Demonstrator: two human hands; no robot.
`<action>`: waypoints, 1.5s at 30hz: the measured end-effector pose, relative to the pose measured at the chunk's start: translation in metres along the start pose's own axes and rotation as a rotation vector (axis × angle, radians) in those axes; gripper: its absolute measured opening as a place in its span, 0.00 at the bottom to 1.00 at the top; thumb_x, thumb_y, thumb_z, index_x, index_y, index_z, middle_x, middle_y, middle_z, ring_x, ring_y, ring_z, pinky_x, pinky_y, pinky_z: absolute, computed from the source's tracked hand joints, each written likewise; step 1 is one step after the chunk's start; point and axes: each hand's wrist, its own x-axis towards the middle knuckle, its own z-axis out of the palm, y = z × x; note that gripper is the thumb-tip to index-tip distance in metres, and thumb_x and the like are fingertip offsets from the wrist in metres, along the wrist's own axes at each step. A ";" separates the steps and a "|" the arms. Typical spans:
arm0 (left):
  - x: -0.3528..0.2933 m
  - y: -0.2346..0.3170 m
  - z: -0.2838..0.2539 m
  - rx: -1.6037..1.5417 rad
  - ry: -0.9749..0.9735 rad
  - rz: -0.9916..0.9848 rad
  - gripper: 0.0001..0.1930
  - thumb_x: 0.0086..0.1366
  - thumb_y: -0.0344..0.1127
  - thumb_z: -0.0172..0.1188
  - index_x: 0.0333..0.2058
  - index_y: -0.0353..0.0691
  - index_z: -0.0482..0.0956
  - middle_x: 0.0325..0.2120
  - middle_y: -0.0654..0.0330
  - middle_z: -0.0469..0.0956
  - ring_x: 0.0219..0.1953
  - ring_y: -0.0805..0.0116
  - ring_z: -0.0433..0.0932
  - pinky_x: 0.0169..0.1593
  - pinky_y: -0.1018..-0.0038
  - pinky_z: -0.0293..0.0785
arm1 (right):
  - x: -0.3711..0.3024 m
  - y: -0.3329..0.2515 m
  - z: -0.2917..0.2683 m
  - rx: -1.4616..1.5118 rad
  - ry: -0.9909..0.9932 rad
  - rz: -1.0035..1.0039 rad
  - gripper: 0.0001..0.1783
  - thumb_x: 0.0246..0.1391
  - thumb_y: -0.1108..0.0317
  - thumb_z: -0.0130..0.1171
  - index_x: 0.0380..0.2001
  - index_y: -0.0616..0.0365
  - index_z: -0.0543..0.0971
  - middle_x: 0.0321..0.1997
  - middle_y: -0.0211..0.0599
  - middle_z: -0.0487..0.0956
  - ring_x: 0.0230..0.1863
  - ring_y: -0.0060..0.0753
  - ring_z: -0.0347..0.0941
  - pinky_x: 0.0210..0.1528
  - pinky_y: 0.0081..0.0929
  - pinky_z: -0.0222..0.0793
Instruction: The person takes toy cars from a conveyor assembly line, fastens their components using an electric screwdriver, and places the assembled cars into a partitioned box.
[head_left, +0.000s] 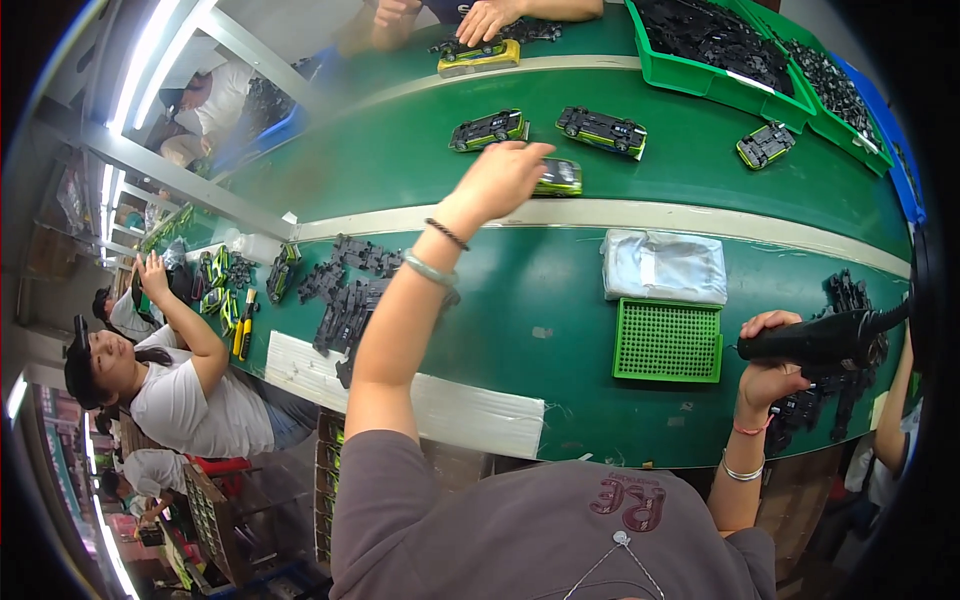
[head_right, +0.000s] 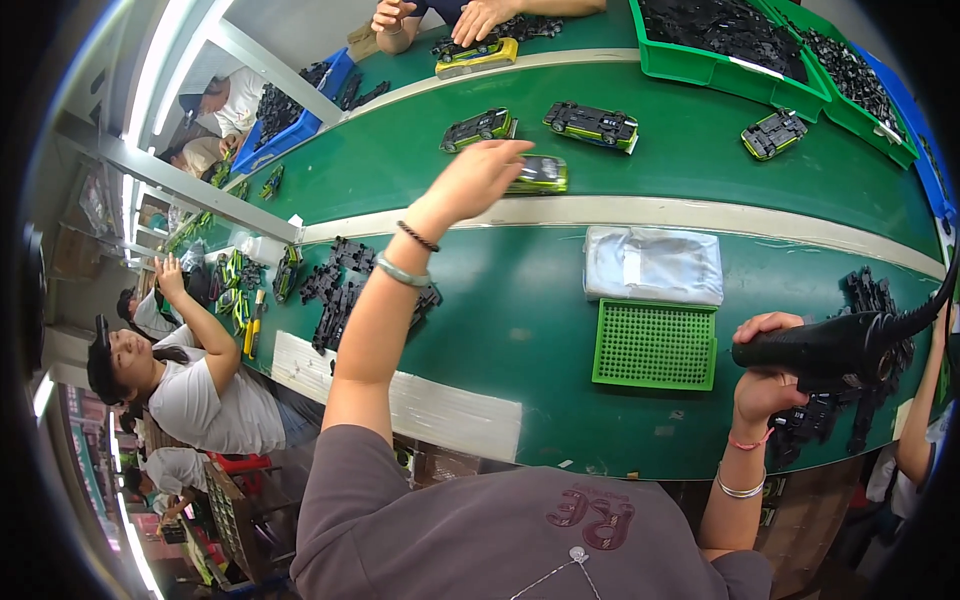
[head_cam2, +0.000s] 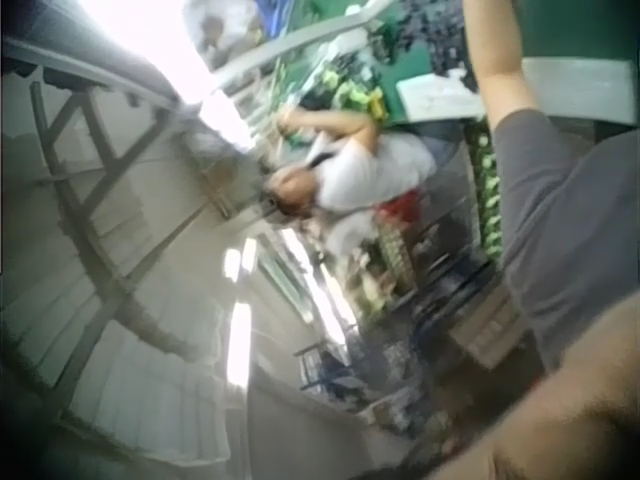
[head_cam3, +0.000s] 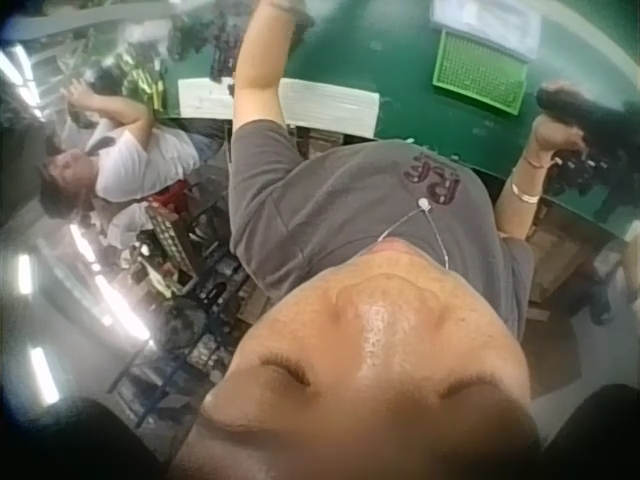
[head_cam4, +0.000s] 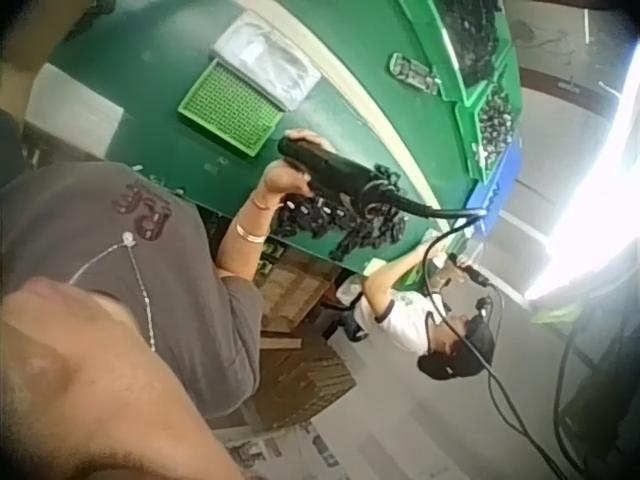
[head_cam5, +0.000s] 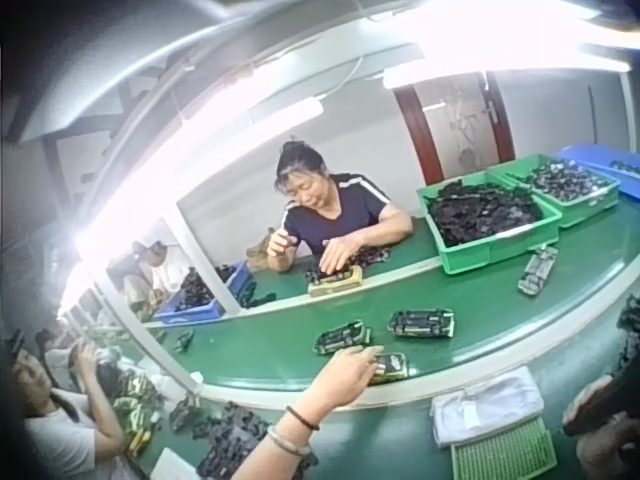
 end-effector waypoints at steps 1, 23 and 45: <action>-0.007 -0.009 -0.011 0.019 -0.001 -0.032 0.14 0.60 0.32 0.51 0.44 0.37 0.73 0.36 0.47 0.77 0.42 0.48 0.73 0.47 0.61 0.68 | 0.000 0.000 0.000 -0.005 0.003 0.001 0.52 0.32 0.16 0.37 0.33 0.61 0.65 0.26 0.35 0.66 0.28 0.29 0.63 0.33 0.26 0.62; -0.204 -0.173 -0.157 0.761 0.068 -0.653 0.22 0.52 0.32 0.60 0.46 0.45 0.66 0.41 0.54 0.74 0.42 0.54 0.75 0.46 0.61 0.71 | 0.013 0.017 -0.047 0.081 -0.131 0.024 0.57 0.27 0.16 0.41 0.37 0.66 0.69 0.30 0.42 0.70 0.33 0.37 0.66 0.41 0.36 0.64; -0.754 0.435 0.049 0.026 1.697 -2.731 0.27 0.52 0.54 0.60 0.43 0.39 0.73 0.43 0.54 0.71 0.42 0.51 0.70 0.31 0.52 0.71 | 0.014 0.094 0.015 -0.047 -0.365 0.092 0.60 0.30 0.14 0.30 0.32 0.70 0.71 0.27 0.47 0.72 0.30 0.41 0.69 0.42 0.37 0.68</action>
